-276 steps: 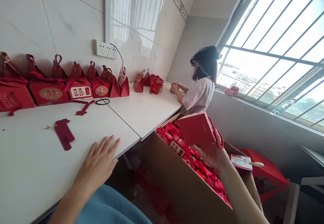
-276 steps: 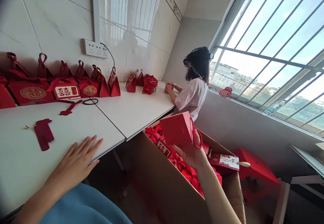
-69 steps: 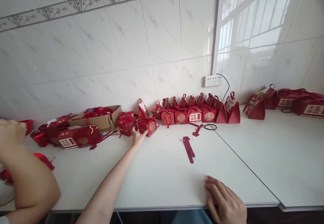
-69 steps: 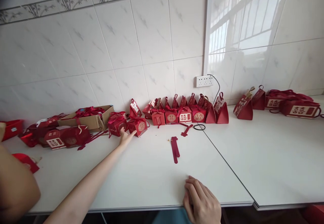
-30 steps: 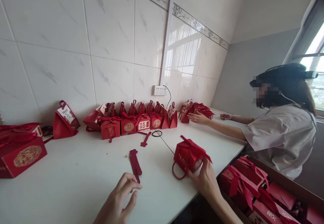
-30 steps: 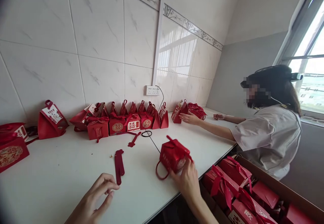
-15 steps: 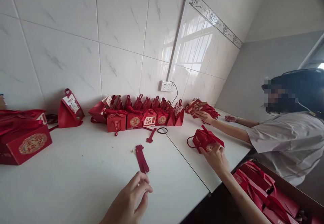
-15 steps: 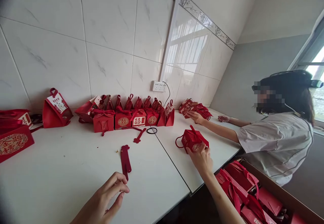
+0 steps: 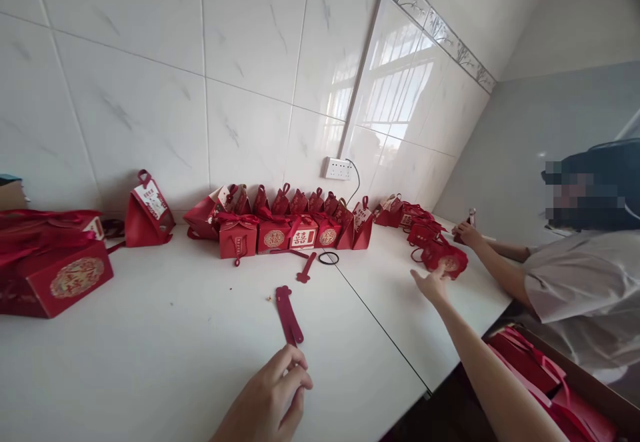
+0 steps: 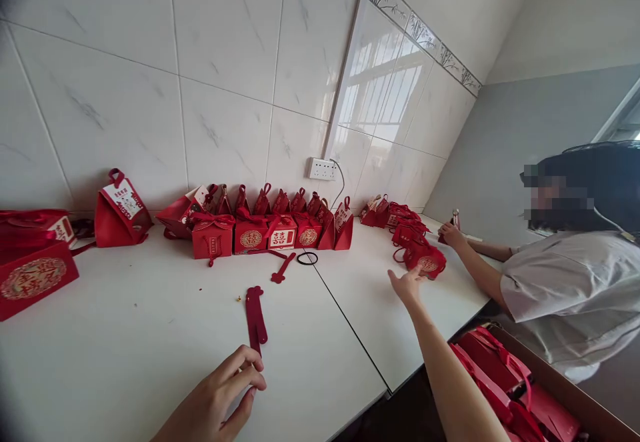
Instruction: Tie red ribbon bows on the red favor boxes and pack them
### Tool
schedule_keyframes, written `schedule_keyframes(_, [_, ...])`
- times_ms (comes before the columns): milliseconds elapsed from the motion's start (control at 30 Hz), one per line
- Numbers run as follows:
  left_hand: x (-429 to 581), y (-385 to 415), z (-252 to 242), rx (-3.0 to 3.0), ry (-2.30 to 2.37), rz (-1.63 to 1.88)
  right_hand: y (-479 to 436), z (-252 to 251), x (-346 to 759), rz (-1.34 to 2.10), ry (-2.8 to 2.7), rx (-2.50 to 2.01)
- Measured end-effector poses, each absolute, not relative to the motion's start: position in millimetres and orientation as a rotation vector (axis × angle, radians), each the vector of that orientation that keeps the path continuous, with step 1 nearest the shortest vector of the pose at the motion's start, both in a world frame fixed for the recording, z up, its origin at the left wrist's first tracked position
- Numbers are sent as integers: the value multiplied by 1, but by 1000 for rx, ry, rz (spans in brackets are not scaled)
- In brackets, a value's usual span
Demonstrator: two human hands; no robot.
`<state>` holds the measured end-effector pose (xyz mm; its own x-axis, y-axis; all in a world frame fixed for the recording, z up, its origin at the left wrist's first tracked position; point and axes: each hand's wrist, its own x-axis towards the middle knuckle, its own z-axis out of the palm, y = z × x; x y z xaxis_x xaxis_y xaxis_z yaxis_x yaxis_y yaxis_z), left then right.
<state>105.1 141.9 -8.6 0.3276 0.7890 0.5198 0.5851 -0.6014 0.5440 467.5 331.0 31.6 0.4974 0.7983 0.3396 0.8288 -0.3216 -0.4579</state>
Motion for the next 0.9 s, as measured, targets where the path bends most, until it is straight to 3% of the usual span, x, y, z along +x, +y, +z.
schedule_keyframes(333, [104,138,8,2368,1194,1064,279,-15,395,278,-1880,-1893])
schedule_keyframes(467, [58,152,22,2352,1353,1412,275,-24,399,284,-1856,-1867])
schedule_keyframes(600, [-37,166,22,1915,1990,1952,283,-31,405,298,-1854,-1793])
schedule_keyframes(733, [-121,170,17,1193,2427,1919,292,-43,412,322,-1836,-1729])
schedule_keyframes(900, [-172,184,18,746,2520,1915,305,-67,424,222,-1801,-1659])
